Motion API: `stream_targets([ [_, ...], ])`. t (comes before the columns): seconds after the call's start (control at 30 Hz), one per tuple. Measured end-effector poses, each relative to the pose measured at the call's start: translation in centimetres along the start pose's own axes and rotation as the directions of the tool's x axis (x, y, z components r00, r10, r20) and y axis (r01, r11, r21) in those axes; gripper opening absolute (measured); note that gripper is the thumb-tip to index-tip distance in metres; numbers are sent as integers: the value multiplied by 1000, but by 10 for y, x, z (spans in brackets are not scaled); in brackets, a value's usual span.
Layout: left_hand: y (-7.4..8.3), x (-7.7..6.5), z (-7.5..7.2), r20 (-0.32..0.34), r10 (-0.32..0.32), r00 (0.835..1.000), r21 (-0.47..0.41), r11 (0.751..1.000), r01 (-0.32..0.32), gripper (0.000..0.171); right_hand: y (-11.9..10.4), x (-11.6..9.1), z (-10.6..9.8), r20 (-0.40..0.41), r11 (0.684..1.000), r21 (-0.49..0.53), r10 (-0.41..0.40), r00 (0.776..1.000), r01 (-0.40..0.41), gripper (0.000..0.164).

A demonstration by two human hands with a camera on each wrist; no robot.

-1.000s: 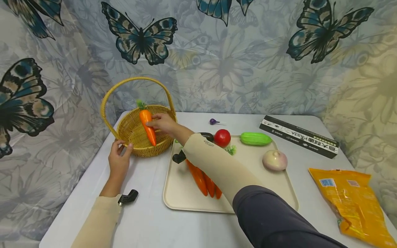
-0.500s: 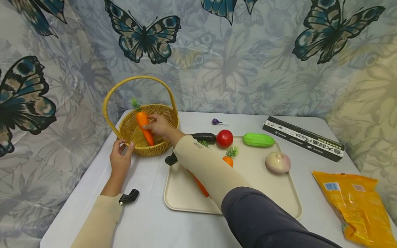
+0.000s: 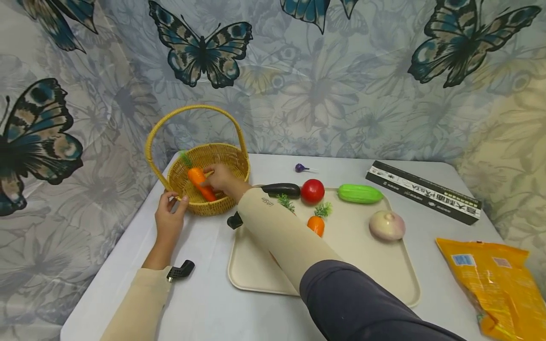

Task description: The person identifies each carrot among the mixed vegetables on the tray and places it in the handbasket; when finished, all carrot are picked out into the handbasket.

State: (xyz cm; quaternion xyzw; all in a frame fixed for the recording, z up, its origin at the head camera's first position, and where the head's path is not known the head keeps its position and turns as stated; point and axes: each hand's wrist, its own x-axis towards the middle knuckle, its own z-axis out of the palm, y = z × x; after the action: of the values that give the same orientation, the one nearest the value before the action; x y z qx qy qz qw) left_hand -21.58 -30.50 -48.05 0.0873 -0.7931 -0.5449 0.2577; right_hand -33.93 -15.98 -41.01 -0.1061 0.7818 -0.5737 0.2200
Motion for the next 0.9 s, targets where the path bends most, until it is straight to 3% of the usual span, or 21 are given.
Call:
stream_targets([
  [0.27, 1, 1, 2, 22, -6, 1000, 13, 1000, 6, 45, -1, -5, -6, 7, 999, -37, -23, 1000, 23, 44],
  [0.47, 1, -3, -4, 28, -21, 999, 17, 1000, 21, 44, -4, -16, -14, 60, 992, -14, -125, 990, 127, 43],
  [0.67, 1, -5, -5, 42, -46, 998, 30, 999, 45, 43, -10, -44, -37, 121, 974, -12, -221, 968, 224, 42],
  [0.9, 1, 1, -3, 38, -1, 999, -7, 1000, 2, 42, -10, -71, -75, 135, 949, -81, -291, 947, 303, 44],
])
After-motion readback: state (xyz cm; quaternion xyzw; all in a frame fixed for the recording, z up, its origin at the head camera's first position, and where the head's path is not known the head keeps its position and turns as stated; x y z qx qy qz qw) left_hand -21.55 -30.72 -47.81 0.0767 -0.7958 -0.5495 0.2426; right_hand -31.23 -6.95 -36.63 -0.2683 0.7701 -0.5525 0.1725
